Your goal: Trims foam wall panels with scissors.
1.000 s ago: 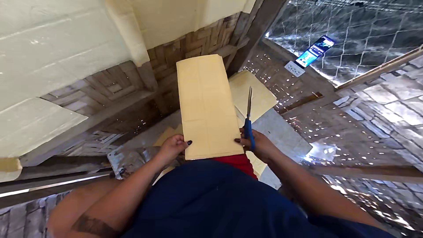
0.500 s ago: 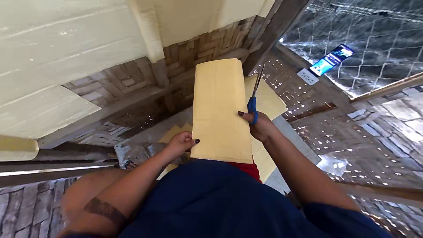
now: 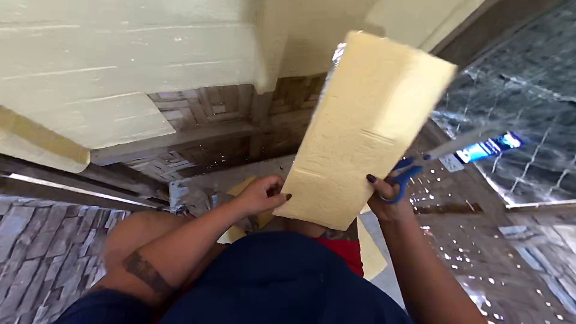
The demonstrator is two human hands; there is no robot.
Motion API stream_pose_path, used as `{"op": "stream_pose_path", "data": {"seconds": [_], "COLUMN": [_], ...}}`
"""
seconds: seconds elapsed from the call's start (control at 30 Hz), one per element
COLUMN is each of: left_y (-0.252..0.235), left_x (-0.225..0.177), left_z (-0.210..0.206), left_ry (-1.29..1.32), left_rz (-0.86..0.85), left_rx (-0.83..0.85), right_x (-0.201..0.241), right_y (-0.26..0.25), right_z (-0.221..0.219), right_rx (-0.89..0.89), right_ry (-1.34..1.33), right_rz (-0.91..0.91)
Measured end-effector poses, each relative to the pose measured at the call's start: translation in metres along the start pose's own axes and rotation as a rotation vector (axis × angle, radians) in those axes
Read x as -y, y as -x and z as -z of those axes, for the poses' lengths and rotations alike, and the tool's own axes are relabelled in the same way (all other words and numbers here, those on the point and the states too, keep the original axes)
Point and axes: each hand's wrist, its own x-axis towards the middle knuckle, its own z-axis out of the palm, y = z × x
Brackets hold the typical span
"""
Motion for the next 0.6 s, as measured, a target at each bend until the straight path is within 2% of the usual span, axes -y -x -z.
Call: {"op": "stream_pose_path", "data": {"seconds": [0.13,0.33,0.5,0.6], "left_y": [0.014,0.033,0.038,0.042], "left_x": [-0.031,-0.055,-0.054,-0.056], "left_z": [0.016,0.036,0.052,0.060], "left_ry": [-0.102,-0.069,-0.204,-0.347], "left_rz": [-0.131,-0.338,-0.451,-0.420], "left_rx": [-0.056,-0.383,-0.610,-0.655], "right_x": [0.006,-0.003,-0.027,-0.037], "right_y": [-0.027,-0.054,-0.053,-0.051], "right_z": [-0.024,-0.080,-0.119,-0.129], "right_rx": [0.152,0.320,0.316,0.293], "right_ry": [-0.072,-0.007,-0.031,-0.062], "right_rz": [0.164,0.180,0.133,0.107]}}
